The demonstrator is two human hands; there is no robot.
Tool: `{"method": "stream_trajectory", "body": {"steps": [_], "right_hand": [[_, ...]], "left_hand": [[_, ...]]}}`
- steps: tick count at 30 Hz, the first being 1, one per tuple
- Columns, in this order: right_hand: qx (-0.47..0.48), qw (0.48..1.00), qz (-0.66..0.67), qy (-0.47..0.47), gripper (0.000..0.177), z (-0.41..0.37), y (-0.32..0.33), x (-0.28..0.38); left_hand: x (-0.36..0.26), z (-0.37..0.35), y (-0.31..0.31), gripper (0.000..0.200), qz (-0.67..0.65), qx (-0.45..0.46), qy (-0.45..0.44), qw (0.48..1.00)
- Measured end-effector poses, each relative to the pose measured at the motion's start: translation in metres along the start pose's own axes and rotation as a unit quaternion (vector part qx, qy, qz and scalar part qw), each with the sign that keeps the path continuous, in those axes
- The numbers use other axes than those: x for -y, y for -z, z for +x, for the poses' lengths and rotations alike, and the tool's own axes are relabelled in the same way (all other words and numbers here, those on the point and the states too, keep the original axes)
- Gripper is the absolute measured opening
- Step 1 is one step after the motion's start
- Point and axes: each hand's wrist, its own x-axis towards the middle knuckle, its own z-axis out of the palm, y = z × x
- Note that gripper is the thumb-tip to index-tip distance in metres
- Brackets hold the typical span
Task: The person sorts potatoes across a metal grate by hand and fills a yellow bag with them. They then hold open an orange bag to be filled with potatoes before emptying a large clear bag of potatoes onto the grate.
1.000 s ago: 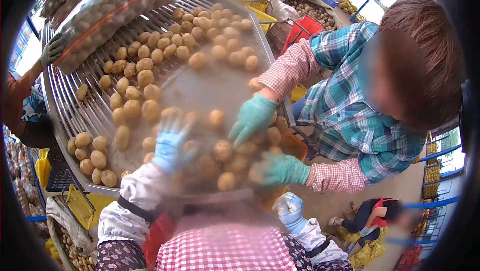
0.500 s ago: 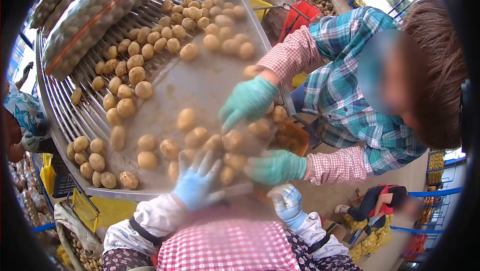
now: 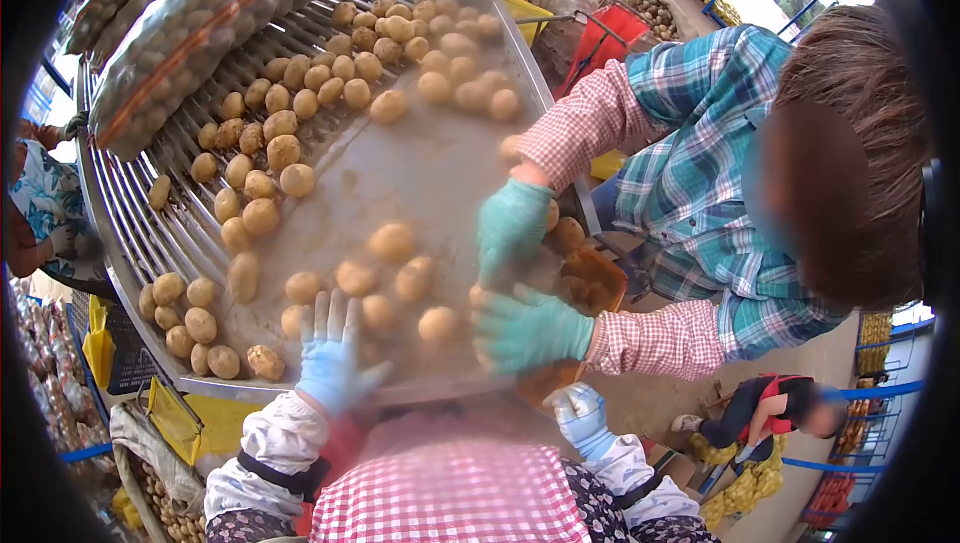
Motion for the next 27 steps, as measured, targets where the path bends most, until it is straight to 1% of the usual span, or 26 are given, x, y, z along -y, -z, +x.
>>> {"method": "stream_trajectory", "body": {"steps": [2, 3, 6, 7, 10, 11, 12, 13, 14, 15, 16, 19, 20, 21, 22, 23, 24, 25, 27], "right_hand": [[-0.006, 1.000, 0.026, -0.004, 0.017, 0.007, 0.000, 0.006], [-0.007, 0.999, 0.038, -0.009, 0.017, 0.007, 0.000, 0.010], [-0.033, 0.999, 0.022, -0.003, 0.015, 0.007, -0.007, 0.000], [-0.034, 0.999, 0.017, 0.004, 0.012, 0.009, -0.002, 0.004], [-0.094, 0.995, 0.021, -0.022, 0.010, 0.020, 0.013, 0.012], [-0.134, 0.991, 0.007, -0.005, 0.010, 0.031, 0.020, 0.017], [-0.174, 0.985, -0.007, 0.010, 0.012, 0.046, 0.028, 0.023], [-0.212, 0.977, -0.020, 0.022, 0.014, 0.060, 0.033, 0.025], [-0.246, 0.969, -0.003, 0.015, 0.017, 0.071, 0.037, 0.024], [-0.255, 0.951, 0.141, -0.103, 0.017, 0.074, 0.036, 0.020], [-0.256, 0.900, 0.280, -0.216, 0.018, 0.075, 0.033, 0.012], [-0.106, 0.924, 0.182, -0.318, 0.020, 0.072, 0.025, -0.034], [-0.076, 0.959, 0.044, -0.269, 0.035, 0.068, 0.012, -0.058], [-0.059, 0.964, -0.069, -0.249, 0.040, 0.071, 0.002, -0.068], [-0.042, 0.957, -0.181, -0.225, 0.046, 0.075, -0.009, -0.074], [-0.080, 0.952, -0.215, -0.205, 0.051, 0.082, -0.020, -0.080], [-0.099, 0.947, -0.230, -0.200, 0.051, 0.094, -0.028, -0.087], [-0.104, 0.943, -0.239, -0.207, 0.051, 0.108, -0.033, -0.095], [-0.079, 0.936, -0.240, -0.246, 0.051, 0.133, -0.039, -0.114]], "left_hand": [[-0.011, 0.011, -0.013, 0.112, -0.033, -0.041, -0.036, 0.998], [-0.019, 0.018, -0.017, 0.107, -0.041, -0.057, -0.037, 0.997], [-0.047, 0.045, -0.006, 0.099, -0.071, -0.039, -0.119, 0.990], [-0.050, 0.049, -0.011, 0.088, -0.145, -0.029, -0.168, 0.975], [-0.056, 0.046, -0.001, 0.080, -0.119, -0.078, -0.182, 0.973], [-0.054, 0.043, 0.002, 0.077, -0.097, -0.107, -0.143, 0.979], [-0.053, 0.040, 0.009, 0.075, -0.081, -0.110, -0.101, 0.985], [-0.048, 0.038, 0.004, 0.074, -0.112, -0.125, -0.070, 0.983], [-0.042, 0.034, 0.000, 0.073, -0.141, -0.139, -0.040, 0.979], [-0.039, 0.030, 0.001, 0.071, -0.147, -0.149, -0.026, 0.977], [-0.036, 0.026, 0.001, 0.070, -0.131, -0.155, -0.018, 0.979], [-0.031, 0.012, 0.002, 0.070, -0.082, -0.174, 0.011, 0.981], [-0.029, 0.008, 0.001, 0.071, -0.084, -0.172, 0.020, 0.981], [-0.026, 0.005, 0.001, 0.071, -0.085, -0.170, 0.029, 0.981], [-0.024, 0.001, -0.001, 0.071, -0.085, -0.168, 0.039, 0.981], [-0.021, -0.002, -0.003, 0.072, -0.089, -0.170, 0.044, 0.980], [-0.020, -0.003, -0.004, 0.072, -0.077, -0.173, 0.048, 0.981], [-0.020, -0.006, -0.006, 0.071, -0.065, -0.175, 0.052, 0.981], [-0.020, -0.011, -0.010, 0.071, -0.050, -0.175, 0.054, 0.982]]}}
